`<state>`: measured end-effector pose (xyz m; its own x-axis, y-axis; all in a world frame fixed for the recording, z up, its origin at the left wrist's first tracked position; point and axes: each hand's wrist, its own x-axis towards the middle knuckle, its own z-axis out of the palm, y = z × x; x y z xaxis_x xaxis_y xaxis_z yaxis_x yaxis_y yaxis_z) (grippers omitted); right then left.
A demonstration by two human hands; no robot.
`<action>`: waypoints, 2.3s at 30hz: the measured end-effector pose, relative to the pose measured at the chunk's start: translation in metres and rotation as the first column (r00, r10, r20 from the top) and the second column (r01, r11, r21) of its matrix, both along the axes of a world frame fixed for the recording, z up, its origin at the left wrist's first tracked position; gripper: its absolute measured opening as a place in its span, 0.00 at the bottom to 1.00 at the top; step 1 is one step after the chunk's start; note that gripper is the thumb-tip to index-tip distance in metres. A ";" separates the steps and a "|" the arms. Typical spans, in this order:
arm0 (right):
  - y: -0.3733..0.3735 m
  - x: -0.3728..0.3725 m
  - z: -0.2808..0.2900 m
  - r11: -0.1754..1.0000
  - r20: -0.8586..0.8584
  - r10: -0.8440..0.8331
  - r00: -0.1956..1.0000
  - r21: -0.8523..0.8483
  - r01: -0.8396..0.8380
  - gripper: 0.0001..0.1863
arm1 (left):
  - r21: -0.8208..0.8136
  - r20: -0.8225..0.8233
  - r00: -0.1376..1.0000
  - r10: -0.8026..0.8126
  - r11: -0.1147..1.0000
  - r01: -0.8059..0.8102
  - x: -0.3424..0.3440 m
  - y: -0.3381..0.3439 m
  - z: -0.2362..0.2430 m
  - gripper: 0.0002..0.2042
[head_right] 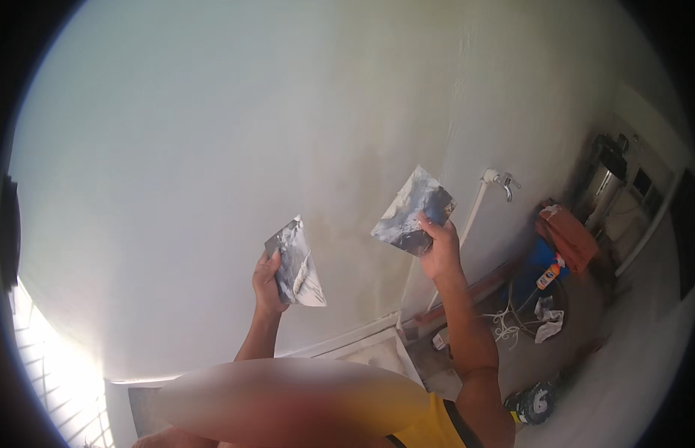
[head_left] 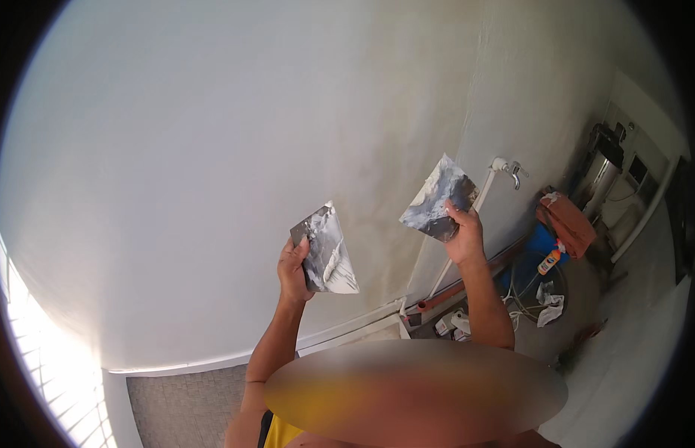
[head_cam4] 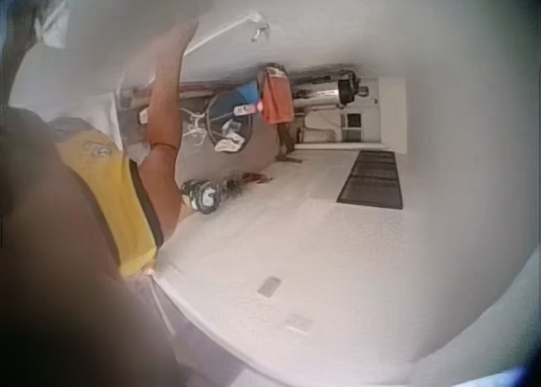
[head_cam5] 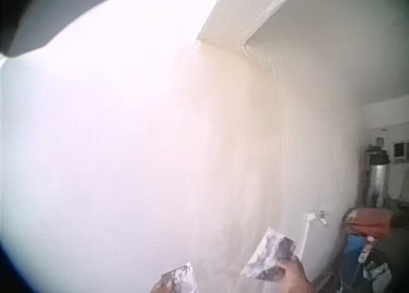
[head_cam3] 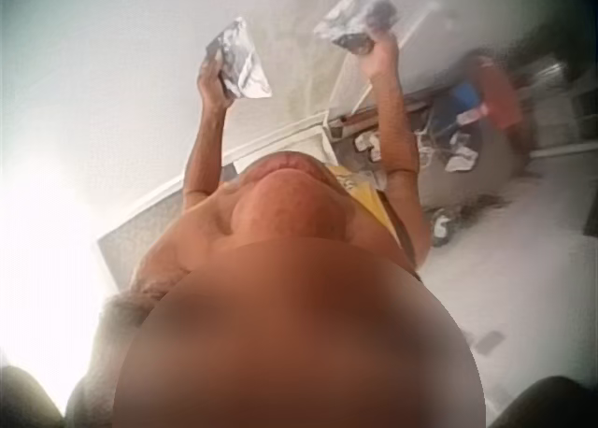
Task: The person uses a putty knife to scoop plaster from a container and applies it to a wall, smoothing it with a trowel. They repeatedly transfer plaster between tools and spread it across the wall surface.
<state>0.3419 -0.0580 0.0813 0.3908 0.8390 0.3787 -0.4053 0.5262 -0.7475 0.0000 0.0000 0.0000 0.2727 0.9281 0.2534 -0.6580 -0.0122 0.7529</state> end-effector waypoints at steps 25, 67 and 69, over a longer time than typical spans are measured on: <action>0.188 0.015 0.270 0.168 0.711 -0.694 -0.113 0.312 0.935 0.17 | -0.721 -0.155 0.937 -0.314 0.684 0.110 -0.182 0.030 -0.248 0.13; 0.186 -0.223 0.324 0.150 0.502 -0.801 -0.328 0.697 0.701 0.17 | -0.671 -0.138 0.963 -0.231 0.737 0.081 -0.207 0.035 -0.246 0.10; 0.162 -0.214 0.296 0.269 0.552 -0.786 -0.276 0.709 0.652 0.19 | -0.663 -0.107 0.958 -0.267 0.737 0.131 -0.197 0.038 -0.253 0.10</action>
<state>0.1277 0.1039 0.3768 0.1713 0.1290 0.9767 0.9830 0.0448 -0.1783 -0.1969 0.0382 -0.2528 0.4476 0.7685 -0.4573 -0.4391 0.6343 0.6362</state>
